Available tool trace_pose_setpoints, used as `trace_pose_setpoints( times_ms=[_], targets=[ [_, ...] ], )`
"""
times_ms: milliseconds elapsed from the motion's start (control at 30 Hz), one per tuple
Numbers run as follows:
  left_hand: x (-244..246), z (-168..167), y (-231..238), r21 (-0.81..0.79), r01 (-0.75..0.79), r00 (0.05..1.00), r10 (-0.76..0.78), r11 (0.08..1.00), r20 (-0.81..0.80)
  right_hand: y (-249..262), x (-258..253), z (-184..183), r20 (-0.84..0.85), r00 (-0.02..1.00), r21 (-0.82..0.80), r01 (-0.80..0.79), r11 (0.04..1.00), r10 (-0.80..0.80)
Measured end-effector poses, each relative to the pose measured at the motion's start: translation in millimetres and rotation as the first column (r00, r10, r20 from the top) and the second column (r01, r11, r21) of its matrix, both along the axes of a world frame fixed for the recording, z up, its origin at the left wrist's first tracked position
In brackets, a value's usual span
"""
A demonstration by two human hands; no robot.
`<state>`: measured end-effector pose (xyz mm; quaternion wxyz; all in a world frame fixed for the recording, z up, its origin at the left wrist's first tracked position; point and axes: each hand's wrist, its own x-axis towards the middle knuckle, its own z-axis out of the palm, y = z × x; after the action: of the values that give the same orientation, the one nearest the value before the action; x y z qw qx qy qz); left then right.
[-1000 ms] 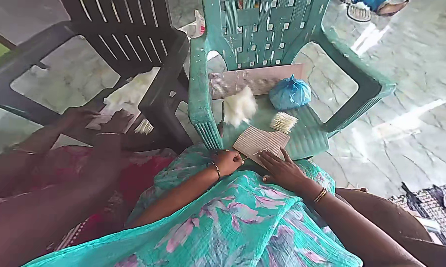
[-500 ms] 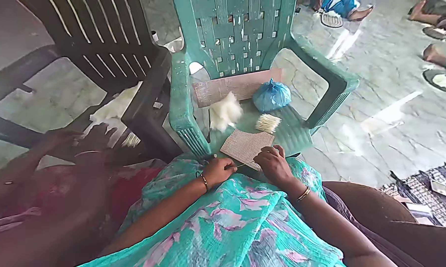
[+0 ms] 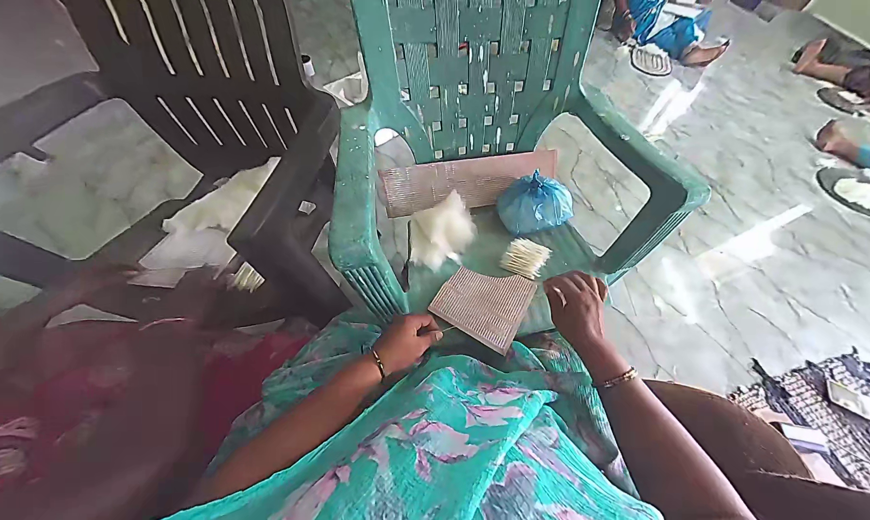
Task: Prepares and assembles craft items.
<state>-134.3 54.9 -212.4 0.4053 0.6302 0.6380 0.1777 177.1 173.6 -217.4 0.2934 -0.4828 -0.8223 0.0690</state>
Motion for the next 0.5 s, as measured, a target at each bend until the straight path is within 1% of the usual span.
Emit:
trace_pose_setpoints(
  times_ms=[67,167,267,400,500],
  targets=[
    [-2.1,-2.7,-1.2,-0.016,-0.04,0.999,0.041,0.999,0.025,20.9,-8.4,8.8,0.004,0.995,-0.096,0.095,0.991,-0.095],
    [-0.5,-5.2,-2.8,-0.028,-0.044,0.999,0.045,0.999,0.029,54.1,-24.0,6.9,0.068,0.984,-0.162,0.174,0.971,-0.165],
    [-1.1,-10.4,-4.2,-0.018,-0.036,0.999,0.036,0.999,0.037,77.6,-36.7,-2.6,0.113,0.984,-0.167,0.157,0.973,-0.139],
    [-5.4,-12.4,-7.1,-0.028,-0.043,0.997,0.045,0.999,0.06,87.6,-41.2,-11.5,0.131,0.989,-0.191,0.094,0.977,-0.069],
    [-7.6,-15.3,-8.6,-0.031,-0.062,0.994,0.064,0.998,0.092,81.4,-34.3,-3.6,0.088,0.989,-0.22,0.138,0.966,-0.121]
  ],
)
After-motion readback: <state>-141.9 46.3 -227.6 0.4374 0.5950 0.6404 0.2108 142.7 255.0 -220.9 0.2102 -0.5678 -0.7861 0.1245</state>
